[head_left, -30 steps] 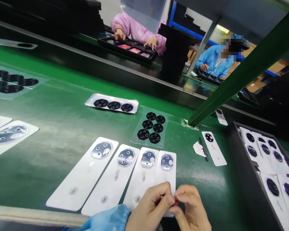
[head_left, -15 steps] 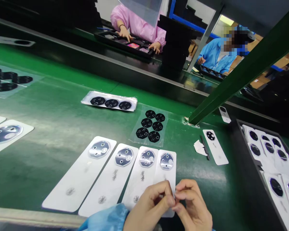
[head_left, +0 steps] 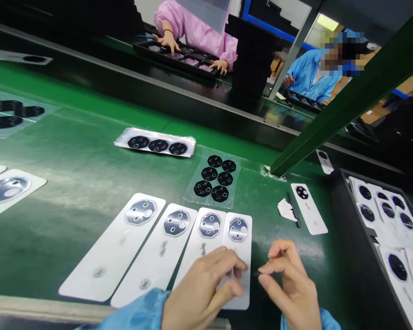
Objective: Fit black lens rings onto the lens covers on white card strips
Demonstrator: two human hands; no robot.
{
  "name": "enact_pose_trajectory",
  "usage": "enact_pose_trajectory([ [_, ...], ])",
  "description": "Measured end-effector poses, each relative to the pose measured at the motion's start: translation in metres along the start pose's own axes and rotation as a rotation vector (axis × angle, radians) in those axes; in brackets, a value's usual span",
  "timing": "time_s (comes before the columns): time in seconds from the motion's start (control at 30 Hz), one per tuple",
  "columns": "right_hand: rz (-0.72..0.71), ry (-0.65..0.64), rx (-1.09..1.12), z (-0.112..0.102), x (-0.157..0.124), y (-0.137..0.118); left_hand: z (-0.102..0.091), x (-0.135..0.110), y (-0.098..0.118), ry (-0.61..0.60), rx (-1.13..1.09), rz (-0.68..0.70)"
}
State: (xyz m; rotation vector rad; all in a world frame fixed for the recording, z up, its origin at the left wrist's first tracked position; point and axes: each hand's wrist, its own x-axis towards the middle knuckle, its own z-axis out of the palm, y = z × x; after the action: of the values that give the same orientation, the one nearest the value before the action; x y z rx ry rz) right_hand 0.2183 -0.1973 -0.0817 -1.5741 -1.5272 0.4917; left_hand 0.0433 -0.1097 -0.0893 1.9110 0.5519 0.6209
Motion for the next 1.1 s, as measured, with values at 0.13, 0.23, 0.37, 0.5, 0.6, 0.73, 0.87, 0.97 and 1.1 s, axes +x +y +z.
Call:
enact_pose_trajectory([
  [0.13,0.076,0.037,-0.093,-0.003,0.018,0.010,-0.010,0.006,-0.014,0.040,0.686,0.369],
  [0.23,0.063,0.019,-0.129,0.006,0.028,0.018,-0.008,0.007,-0.024,0.033,0.928,0.462],
  [0.37,0.039,0.004,-0.144,0.017,0.031,0.028,-0.003,0.006,-0.028,0.025,1.022,0.456],
  [0.5,0.045,-0.015,-0.126,0.021,0.030,0.033,-0.004,0.006,-0.028,0.020,1.041,0.475],
  [0.6,0.050,-0.026,-0.119,0.023,0.029,0.035,-0.005,0.007,-0.026,0.010,1.047,0.458],
  [0.73,0.058,-0.043,-0.128,0.023,0.030,0.035,-0.004,0.008,-0.024,-0.033,1.057,0.437],
  [0.87,0.034,-0.081,-0.158,0.022,0.035,0.033,-0.002,0.009,-0.024,-0.045,1.084,0.446],
  [0.97,-0.043,-0.121,-0.222,0.023,0.040,0.031,-0.001,0.008,-0.025,-0.051,1.094,0.445],
  [1.1,-0.180,-0.093,-0.380,0.026,0.044,0.029,0.000,0.007,-0.028,-0.050,1.081,0.438],
])
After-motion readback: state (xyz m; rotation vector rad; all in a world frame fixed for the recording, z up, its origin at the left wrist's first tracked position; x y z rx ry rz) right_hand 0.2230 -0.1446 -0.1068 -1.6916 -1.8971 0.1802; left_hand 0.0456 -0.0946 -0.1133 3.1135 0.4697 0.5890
